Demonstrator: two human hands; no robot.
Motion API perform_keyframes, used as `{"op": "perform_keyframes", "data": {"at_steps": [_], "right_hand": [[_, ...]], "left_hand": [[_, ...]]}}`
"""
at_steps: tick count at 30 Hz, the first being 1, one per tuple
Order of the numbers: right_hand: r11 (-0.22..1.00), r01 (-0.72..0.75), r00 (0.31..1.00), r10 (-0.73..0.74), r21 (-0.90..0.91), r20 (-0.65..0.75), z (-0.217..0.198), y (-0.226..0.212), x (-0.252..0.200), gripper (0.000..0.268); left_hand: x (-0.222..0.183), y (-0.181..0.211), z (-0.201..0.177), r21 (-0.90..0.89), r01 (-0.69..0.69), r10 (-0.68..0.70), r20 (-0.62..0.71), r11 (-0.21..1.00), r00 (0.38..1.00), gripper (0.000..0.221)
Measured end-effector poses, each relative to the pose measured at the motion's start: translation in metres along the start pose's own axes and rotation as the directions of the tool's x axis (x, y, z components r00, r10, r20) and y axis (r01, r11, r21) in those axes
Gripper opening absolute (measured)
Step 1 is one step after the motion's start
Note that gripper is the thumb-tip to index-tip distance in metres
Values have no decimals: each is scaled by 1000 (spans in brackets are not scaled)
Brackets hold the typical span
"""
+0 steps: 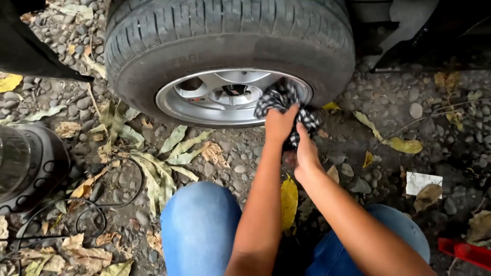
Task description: Cleaning the rim of a car wheel using a cloth
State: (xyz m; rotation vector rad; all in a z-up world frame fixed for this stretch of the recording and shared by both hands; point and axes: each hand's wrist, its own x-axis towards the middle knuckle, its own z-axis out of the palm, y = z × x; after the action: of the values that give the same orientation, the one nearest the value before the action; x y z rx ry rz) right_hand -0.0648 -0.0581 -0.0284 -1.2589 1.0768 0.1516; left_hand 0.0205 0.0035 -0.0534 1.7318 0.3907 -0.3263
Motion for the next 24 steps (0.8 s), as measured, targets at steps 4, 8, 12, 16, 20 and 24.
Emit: {"op": "perform_keyframes", "data": {"at_steps": [4, 8, 12, 16, 20, 24], "right_hand": [[998, -37, 998, 35, -41, -50, -2, 23, 32, 76], [956, -25, 998, 5, -292, -70, 7, 23, 21, 81], [896, 128, 992, -111, -426, 65, 12, 25, 22, 69], [892, 166, 986, -153, -420, 64, 11, 22, 42, 63], [849, 128, 991, -126, -513, 38, 12, 12, 50, 71], [867, 85, 996, -57, -490, 71, 27, 20, 51, 68]], "left_hand": [[34, -58, 21, -16, 34, -35, -68, 999, 997, 43], [71, -99, 16, -140, 221, -238, -123, 965, 963, 60], [93, -115, 1, -505, 270, -357, -82, 820, 931, 89], [50, -41, -11, -456, 168, -238, -99, 874, 966, 71], [50, -58, -3, -484, 276, -343, -54, 831, 938, 86], [78, -100, -6, -420, 300, -413, -209, 856, 886, 72]]}}
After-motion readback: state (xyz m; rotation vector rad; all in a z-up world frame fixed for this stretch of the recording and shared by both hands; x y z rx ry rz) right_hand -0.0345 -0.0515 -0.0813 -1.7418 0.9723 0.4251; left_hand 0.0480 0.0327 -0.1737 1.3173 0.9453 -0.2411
